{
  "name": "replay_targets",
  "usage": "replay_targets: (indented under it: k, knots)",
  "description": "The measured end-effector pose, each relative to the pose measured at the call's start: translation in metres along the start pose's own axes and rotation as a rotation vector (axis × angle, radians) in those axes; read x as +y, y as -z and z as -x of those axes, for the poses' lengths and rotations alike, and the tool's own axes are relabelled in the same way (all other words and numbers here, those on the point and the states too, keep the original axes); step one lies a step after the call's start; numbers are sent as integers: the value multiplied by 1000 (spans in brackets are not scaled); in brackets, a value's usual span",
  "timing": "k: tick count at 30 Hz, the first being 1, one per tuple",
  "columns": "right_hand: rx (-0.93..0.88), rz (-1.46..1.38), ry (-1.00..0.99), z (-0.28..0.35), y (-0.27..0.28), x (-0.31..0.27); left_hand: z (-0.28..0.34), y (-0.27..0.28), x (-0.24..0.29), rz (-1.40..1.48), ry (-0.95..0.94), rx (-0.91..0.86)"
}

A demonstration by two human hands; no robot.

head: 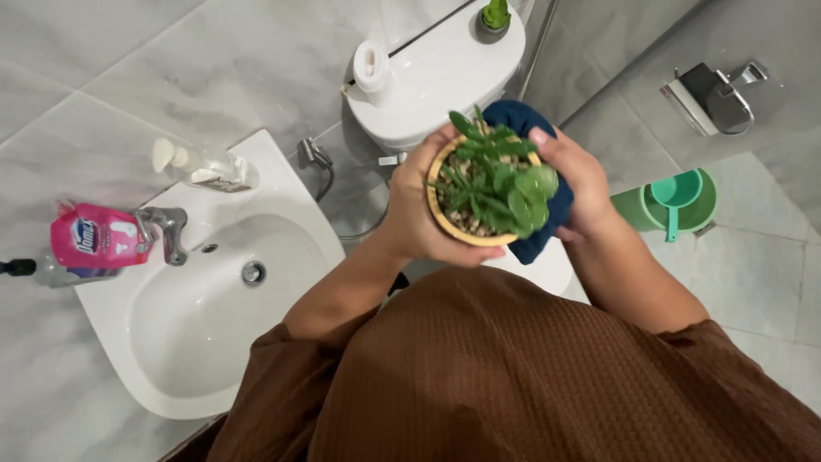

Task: The person cleans a bathroom sink and toilet area using a blue cloth. They wipe the sink basin and faucet, then move to the toilet to wipe the lid and tank. The person also cleans a roll of toilet paper and two small potted plants before placing them back on the toilet tank.

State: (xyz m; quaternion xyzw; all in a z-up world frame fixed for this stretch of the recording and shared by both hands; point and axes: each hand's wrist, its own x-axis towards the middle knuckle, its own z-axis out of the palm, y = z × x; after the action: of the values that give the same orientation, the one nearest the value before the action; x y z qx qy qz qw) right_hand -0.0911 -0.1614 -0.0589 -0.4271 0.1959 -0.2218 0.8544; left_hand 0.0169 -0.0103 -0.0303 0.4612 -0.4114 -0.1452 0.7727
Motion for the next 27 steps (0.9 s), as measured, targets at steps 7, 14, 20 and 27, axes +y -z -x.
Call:
replay_targets:
  k: [7,14,20,27]
  knots:
    - [11,429,946,23,-30,45,3,-4,-10,-106,-136,183]
    - [-196,298,1030,20,-18,31,-6,0,-1,-1,-110,48]
    - [-465,27,-33,-4,-4,-22,-15,4,22,-205,-175,-176]
    - [-401,-464,-336,14,-10,2,3,2,-11,228,-126,-98]
